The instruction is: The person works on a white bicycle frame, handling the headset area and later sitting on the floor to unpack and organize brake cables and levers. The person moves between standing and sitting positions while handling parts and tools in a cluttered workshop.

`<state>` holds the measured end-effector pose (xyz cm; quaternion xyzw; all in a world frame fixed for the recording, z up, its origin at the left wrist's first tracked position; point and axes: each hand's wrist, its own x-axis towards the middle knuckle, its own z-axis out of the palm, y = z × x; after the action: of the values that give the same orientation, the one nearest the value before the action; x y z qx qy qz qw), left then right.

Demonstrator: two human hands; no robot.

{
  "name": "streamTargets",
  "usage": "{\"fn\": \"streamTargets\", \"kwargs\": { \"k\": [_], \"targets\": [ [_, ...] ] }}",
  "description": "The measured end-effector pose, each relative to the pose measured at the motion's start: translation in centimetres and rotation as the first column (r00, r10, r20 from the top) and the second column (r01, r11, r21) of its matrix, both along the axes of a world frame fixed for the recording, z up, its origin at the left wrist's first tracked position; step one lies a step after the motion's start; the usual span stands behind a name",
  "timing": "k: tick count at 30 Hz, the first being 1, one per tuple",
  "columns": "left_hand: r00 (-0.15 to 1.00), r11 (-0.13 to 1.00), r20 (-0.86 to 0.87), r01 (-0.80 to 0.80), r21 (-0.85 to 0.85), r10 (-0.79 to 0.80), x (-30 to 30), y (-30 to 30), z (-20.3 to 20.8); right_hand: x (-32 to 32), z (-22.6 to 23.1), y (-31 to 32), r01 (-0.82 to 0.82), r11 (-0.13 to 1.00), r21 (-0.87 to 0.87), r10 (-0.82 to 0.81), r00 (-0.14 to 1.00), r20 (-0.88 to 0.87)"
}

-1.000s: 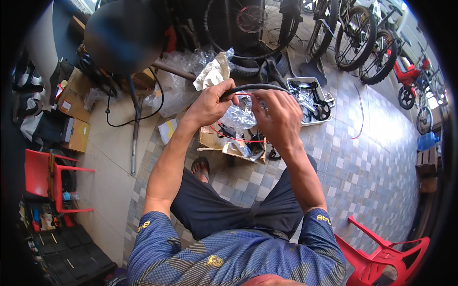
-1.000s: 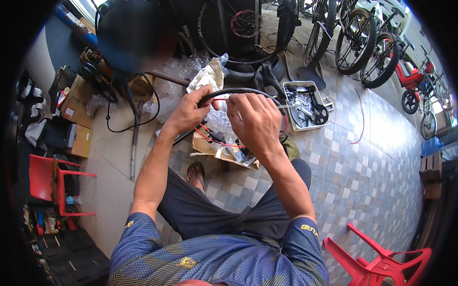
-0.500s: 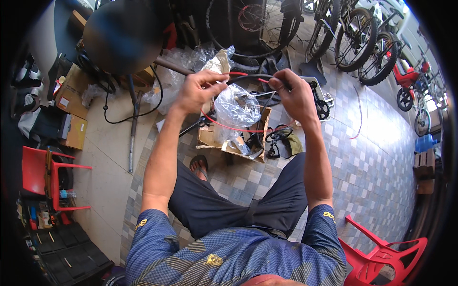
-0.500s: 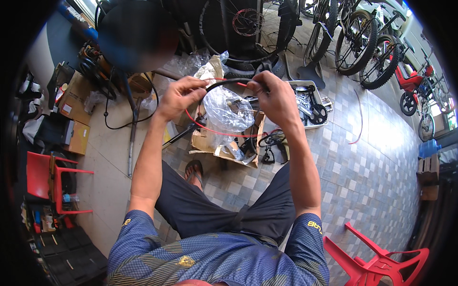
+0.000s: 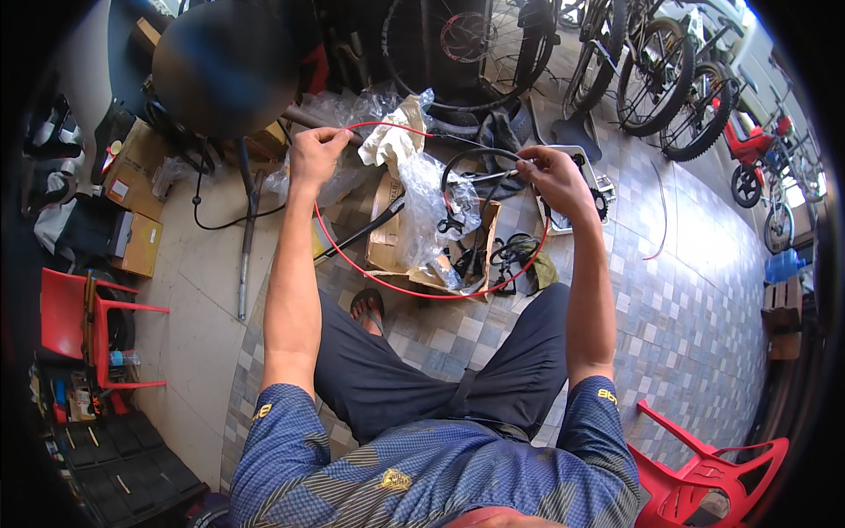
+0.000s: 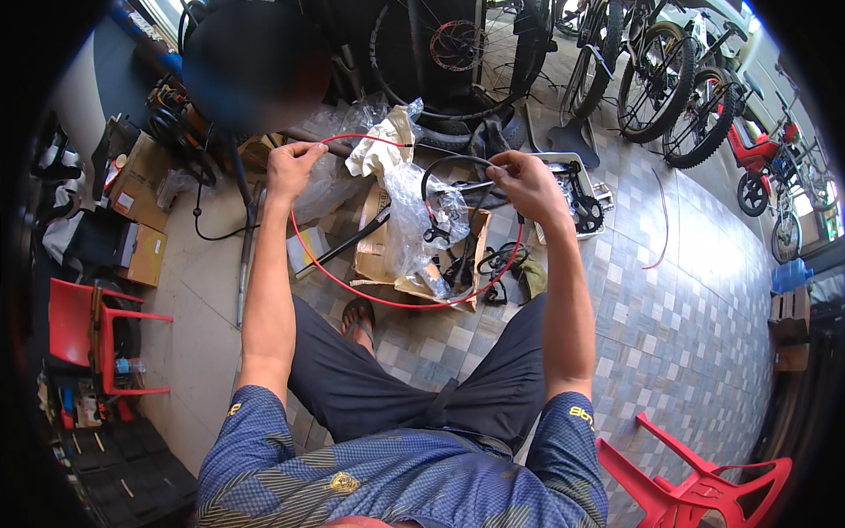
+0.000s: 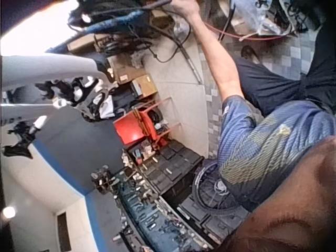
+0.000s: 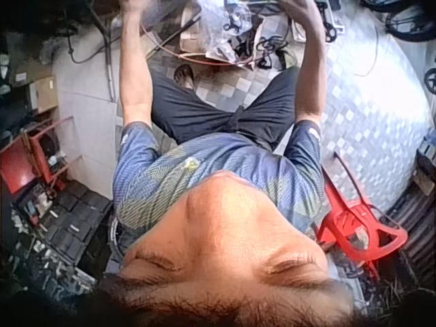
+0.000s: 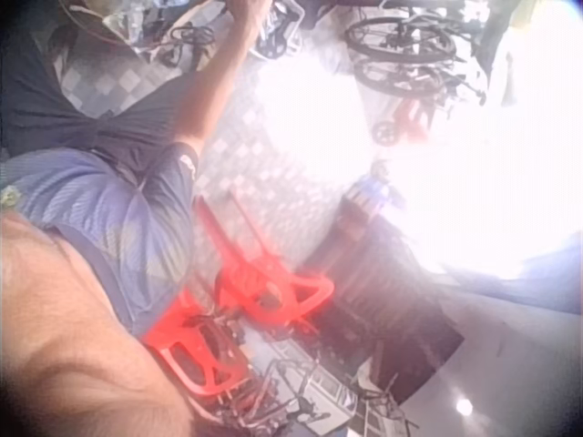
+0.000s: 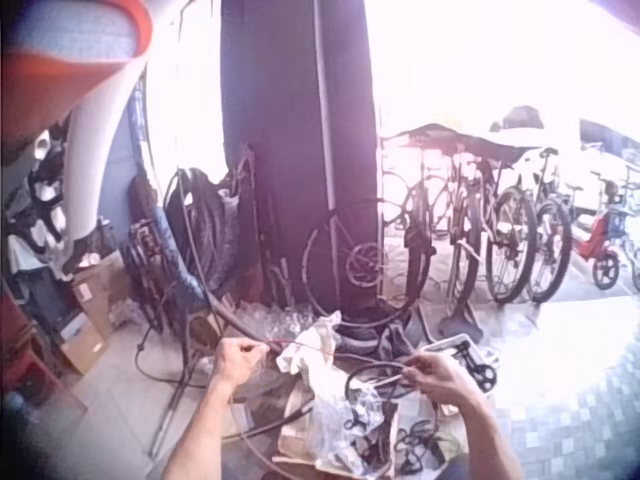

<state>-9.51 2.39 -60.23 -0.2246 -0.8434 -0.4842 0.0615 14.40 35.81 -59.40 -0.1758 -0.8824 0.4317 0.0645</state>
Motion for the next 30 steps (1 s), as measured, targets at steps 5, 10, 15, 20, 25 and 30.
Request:
{"fn": "streamTargets", "kwargs": {
  "k": [5, 10, 15, 20, 25, 30],
  "targets": [
    [0.984, 0.986, -0.075, -0.160, 0.036, 0.162, 0.3, -0.4, 1.5, 1.3, -2.8, 0.2, 0.042, 0.956, 0.289, -0.065, 0.995, 0.069],
    [0.937, 0.878, 0.062, -0.345, 0.332, 0.345, -3.3, -5.1, 0.1, 2.5, -7.2, 3.5, 0.277, 0.960, 0.031, -0.279, 0.958, 0.064],
    [0.834, 0.798, 0.519, -0.438, 0.414, 0.188, -3.2, -4.8, -0.4, 4.8, -9.7, 5.9, 0.172, 0.873, -0.457, -0.177, 0.984, 0.033],
    [0.662, 0.505, 0.749, -0.644, 0.575, -0.009, -7.2, -8.8, -2.6, 6.4, -10.7, 6.9, -0.104, 0.551, -0.828, -0.095, 0.978, -0.187],
    [0.651, 0.467, 0.752, -0.636, 0.614, -0.102, -8.9, -10.0, -5.3, 7.5, -10.7, 7.1, -0.028, 0.733, -0.679, -0.126, 0.976, -0.177],
    [0.681, 0.440, 0.695, -0.564, 0.699, -0.230, -10.0, -8.5, -6.9, 7.4, -13.5, 9.8, 0.209, 0.900, -0.382, -0.272, 0.955, -0.118]
  ]
}}
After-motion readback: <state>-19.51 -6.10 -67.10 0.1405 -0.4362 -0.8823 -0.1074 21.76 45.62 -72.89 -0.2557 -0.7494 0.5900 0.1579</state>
